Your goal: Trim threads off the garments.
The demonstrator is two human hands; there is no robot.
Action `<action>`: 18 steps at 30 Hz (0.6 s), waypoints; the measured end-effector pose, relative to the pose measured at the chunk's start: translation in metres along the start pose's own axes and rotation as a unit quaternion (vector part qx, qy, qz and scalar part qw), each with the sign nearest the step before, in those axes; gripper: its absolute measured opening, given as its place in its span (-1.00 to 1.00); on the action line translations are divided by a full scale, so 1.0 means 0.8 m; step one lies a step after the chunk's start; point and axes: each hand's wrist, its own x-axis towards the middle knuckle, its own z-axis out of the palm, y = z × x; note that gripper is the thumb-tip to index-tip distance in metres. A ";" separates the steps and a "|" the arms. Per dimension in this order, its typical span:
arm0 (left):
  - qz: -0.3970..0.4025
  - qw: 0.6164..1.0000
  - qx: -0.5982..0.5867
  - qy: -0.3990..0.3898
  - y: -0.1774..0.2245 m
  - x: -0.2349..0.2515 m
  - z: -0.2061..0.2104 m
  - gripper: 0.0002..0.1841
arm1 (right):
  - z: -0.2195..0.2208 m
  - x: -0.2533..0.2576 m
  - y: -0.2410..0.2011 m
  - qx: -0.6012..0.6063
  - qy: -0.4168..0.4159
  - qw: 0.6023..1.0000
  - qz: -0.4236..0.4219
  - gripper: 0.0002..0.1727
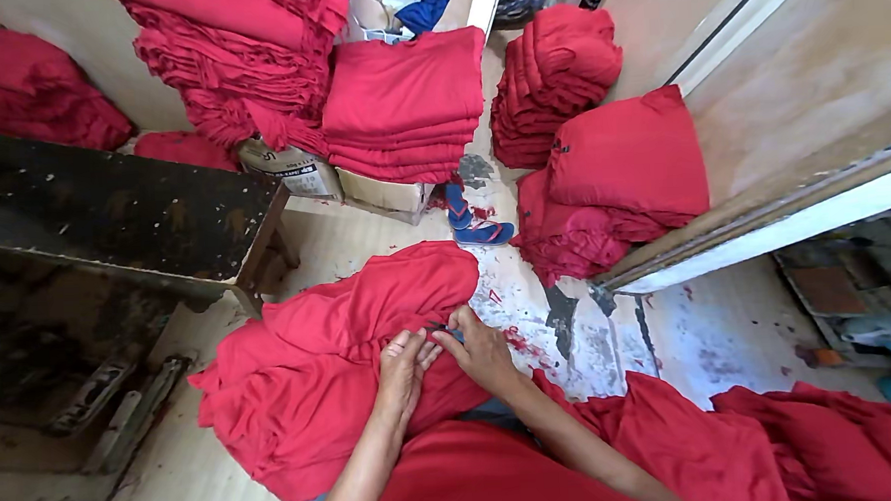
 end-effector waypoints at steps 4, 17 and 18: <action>-0.002 1.000 -0.001 -0.001 0.000 0.000 0.000 -0.80 | 0.003 -0.001 0.000 -0.002 0.026 1.000 0.001 -0.62; 0.000 1.000 0.001 -0.007 -0.002 0.003 -0.002 -0.81 | -0.003 0.010 0.014 0.319 0.036 0.934 0.155 -0.53; -0.001 1.000 0.007 -0.008 -0.003 0.003 -0.002 -0.82 | -0.003 0.013 0.012 0.310 0.017 0.936 0.164 -0.46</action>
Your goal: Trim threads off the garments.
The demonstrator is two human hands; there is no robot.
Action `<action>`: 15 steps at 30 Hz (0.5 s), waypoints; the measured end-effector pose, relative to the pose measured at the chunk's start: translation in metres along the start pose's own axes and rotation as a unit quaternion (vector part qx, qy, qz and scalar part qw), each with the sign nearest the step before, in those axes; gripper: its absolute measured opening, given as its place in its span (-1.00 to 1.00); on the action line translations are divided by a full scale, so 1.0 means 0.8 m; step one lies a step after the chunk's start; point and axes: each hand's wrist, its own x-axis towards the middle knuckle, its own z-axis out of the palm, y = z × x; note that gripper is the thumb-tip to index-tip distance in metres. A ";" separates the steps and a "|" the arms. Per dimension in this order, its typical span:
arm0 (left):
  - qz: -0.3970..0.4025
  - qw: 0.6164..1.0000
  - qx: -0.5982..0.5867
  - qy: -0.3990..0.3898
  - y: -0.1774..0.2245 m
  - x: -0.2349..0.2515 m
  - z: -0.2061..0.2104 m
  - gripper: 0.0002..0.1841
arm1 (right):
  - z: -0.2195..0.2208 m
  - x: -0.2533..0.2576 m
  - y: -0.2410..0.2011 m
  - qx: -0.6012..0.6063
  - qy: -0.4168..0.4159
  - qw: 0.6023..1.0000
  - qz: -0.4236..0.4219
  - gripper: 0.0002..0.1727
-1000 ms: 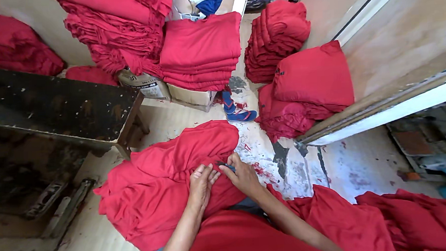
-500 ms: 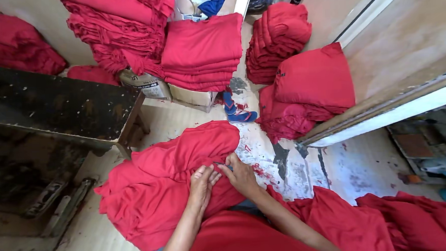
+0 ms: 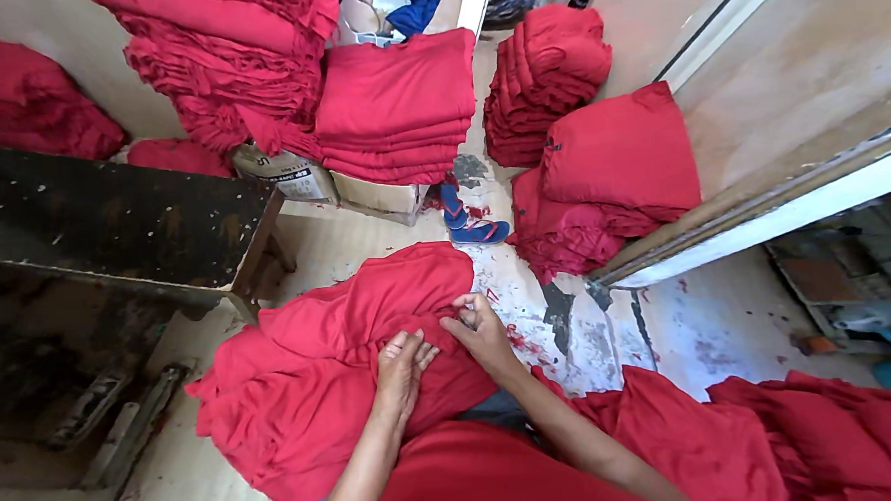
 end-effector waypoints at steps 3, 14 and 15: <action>0.010 1.000 0.026 0.008 -0.002 0.001 0.002 -0.84 | 0.006 0.010 0.004 -0.052 -0.045 0.998 0.010 -0.62; 0.209 0.890 0.400 0.064 0.039 -0.008 -0.018 -0.55 | -0.100 -0.016 0.060 0.128 0.251 0.951 0.126 -0.62; 0.238 0.835 0.490 0.076 0.046 -0.012 -0.017 -0.51 | -0.108 -0.024 0.067 0.110 0.248 0.955 0.122 -0.61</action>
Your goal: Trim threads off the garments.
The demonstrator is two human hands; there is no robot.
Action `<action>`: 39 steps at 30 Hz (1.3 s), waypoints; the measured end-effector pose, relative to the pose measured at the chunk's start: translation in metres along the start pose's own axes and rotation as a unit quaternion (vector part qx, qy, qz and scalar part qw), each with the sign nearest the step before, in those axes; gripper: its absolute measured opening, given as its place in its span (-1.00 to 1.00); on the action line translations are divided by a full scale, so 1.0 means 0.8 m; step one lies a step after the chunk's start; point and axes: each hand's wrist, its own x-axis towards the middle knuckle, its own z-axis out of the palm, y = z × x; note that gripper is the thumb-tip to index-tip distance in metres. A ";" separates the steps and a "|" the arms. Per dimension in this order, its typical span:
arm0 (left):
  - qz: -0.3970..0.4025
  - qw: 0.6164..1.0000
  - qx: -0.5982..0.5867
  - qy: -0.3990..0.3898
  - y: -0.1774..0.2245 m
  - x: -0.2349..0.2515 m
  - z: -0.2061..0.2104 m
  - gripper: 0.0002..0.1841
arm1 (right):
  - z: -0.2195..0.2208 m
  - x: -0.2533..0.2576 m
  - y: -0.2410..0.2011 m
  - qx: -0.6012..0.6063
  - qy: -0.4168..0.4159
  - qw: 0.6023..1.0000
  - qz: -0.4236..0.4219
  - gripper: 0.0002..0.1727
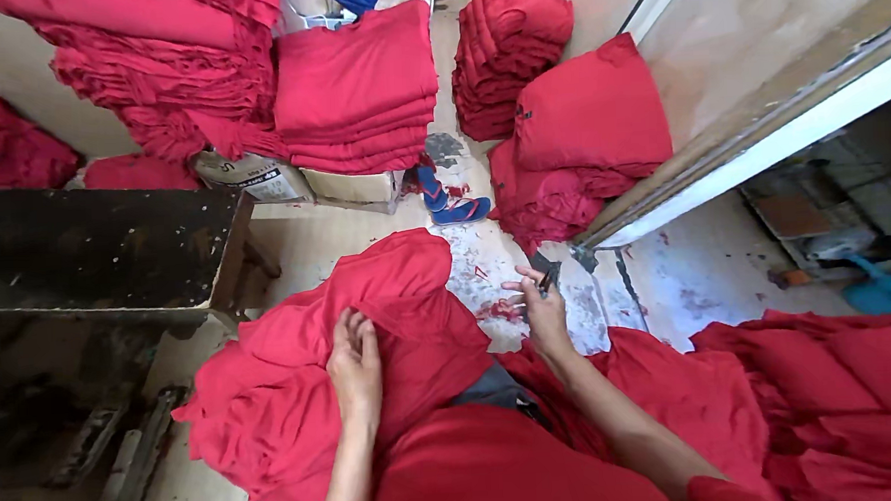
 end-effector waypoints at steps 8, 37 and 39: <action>0.133 0.976 0.015 -0.173 0.014 -0.003 0.040 -0.70 | 0.006 -0.044 0.010 -0.215 -0.217 0.951 0.037 -0.56; 0.027 0.982 0.078 -0.171 -0.020 -0.009 0.049 -0.44 | -0.011 -0.002 -0.005 -0.325 -0.137 0.933 -0.065 -0.71; 0.046 0.979 0.095 -0.172 -0.018 -0.009 0.049 -0.55 | -0.045 0.006 -0.012 -0.408 -0.103 0.907 -0.015 -0.69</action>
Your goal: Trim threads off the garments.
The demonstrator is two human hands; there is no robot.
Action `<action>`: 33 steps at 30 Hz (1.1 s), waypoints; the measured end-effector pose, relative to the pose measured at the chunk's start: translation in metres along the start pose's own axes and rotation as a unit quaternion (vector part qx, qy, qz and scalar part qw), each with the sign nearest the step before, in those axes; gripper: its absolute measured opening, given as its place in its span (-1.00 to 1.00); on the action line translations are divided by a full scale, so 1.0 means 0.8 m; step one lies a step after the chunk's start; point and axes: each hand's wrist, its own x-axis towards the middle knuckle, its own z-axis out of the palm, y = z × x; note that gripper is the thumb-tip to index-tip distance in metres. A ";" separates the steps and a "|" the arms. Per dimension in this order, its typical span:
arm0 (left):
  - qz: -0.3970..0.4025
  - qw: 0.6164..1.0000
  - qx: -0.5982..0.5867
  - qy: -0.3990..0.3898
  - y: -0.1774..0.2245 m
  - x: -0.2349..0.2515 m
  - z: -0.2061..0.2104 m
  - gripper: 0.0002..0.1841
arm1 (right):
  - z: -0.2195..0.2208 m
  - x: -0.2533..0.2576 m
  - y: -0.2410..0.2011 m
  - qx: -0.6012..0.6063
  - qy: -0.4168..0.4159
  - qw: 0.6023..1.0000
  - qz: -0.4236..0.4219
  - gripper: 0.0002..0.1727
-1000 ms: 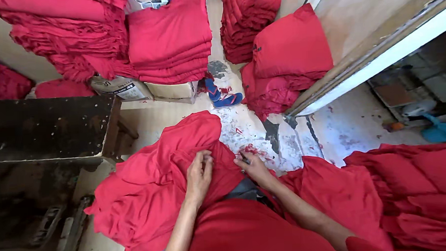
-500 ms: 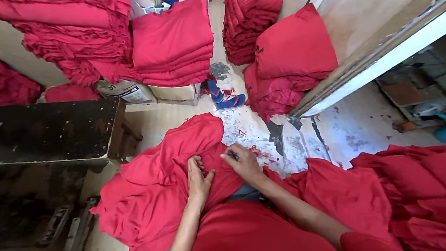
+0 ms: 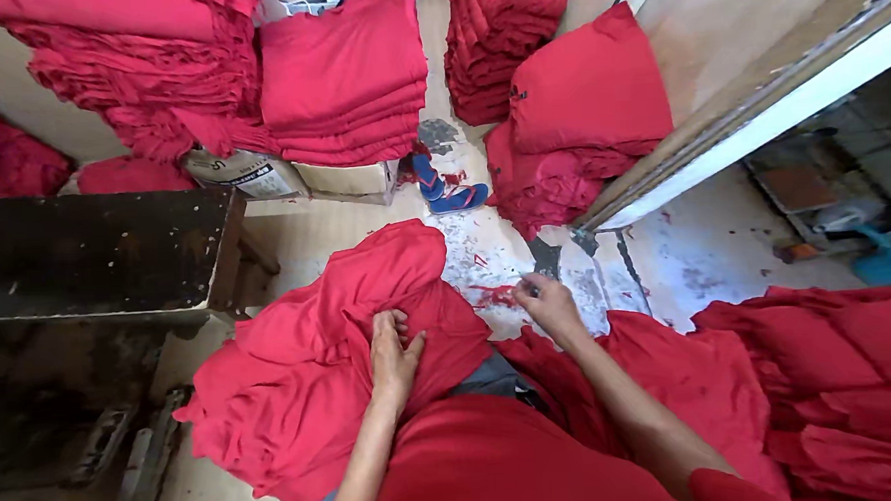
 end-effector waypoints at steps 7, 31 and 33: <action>0.091 0.995 0.015 0.028 0.019 0.001 0.013 -0.77 | -0.008 -0.020 -0.013 -0.007 -0.017 1.000 -0.009 -0.61; 0.002 0.987 0.094 -0.131 0.030 0.002 0.001 -0.60 | 0.063 -0.060 -0.068 0.152 -0.103 0.961 -0.205 -0.53; 0.027 0.986 0.104 -0.125 0.027 0.001 0.000 -0.75 | 0.073 -0.059 -0.066 0.136 -0.136 0.957 -0.217 -0.53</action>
